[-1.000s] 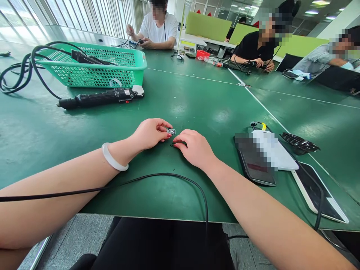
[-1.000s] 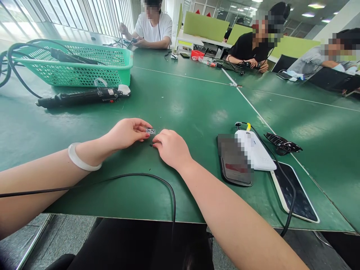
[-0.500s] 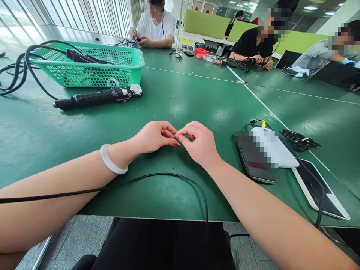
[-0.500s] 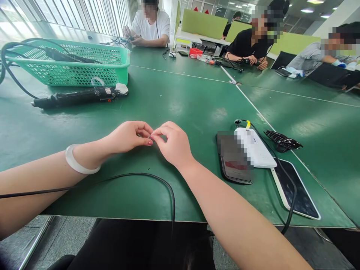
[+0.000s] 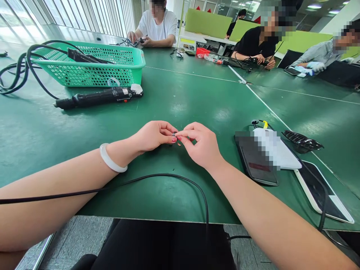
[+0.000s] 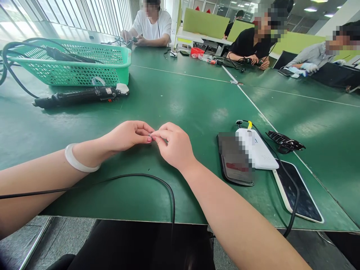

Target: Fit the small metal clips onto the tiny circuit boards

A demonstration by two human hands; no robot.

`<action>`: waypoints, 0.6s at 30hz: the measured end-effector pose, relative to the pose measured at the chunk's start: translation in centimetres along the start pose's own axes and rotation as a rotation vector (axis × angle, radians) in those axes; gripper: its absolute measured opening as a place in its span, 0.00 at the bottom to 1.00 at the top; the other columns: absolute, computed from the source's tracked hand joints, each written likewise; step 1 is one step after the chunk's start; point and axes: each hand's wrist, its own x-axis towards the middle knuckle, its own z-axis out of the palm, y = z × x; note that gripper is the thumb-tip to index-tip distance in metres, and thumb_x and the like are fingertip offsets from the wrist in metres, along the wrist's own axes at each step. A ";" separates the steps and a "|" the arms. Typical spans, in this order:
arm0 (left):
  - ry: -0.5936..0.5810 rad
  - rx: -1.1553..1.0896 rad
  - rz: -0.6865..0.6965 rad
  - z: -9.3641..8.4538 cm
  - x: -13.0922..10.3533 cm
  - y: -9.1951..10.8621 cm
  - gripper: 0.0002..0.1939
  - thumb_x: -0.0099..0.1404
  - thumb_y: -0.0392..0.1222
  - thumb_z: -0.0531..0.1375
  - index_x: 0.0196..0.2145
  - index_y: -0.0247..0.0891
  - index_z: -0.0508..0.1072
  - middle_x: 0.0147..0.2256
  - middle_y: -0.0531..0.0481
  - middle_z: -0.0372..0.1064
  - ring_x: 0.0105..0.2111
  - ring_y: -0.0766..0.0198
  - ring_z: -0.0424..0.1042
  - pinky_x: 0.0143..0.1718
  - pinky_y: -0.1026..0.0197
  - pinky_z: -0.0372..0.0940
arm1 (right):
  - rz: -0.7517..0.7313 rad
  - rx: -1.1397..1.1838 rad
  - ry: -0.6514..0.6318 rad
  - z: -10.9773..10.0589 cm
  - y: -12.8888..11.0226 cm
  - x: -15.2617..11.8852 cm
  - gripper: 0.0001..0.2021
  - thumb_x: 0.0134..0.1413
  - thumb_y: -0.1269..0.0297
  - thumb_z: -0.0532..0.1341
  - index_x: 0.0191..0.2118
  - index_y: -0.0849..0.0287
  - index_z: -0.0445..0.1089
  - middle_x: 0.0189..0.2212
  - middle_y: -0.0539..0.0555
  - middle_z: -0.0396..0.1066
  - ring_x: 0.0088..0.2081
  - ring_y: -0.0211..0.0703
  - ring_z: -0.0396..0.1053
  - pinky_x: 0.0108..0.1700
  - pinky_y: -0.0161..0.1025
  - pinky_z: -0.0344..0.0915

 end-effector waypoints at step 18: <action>0.062 0.000 -0.011 -0.3 0.1 0.1 0.09 0.52 0.35 0.65 0.34 0.35 0.74 0.29 0.50 0.76 0.31 0.66 0.73 0.42 0.59 0.66 | -0.059 -0.160 0.018 -0.5 -0.1 -0.2 0.16 0.57 0.74 0.51 0.38 0.52 0.75 0.34 0.52 0.70 0.35 0.39 0.66 0.36 0.38 0.64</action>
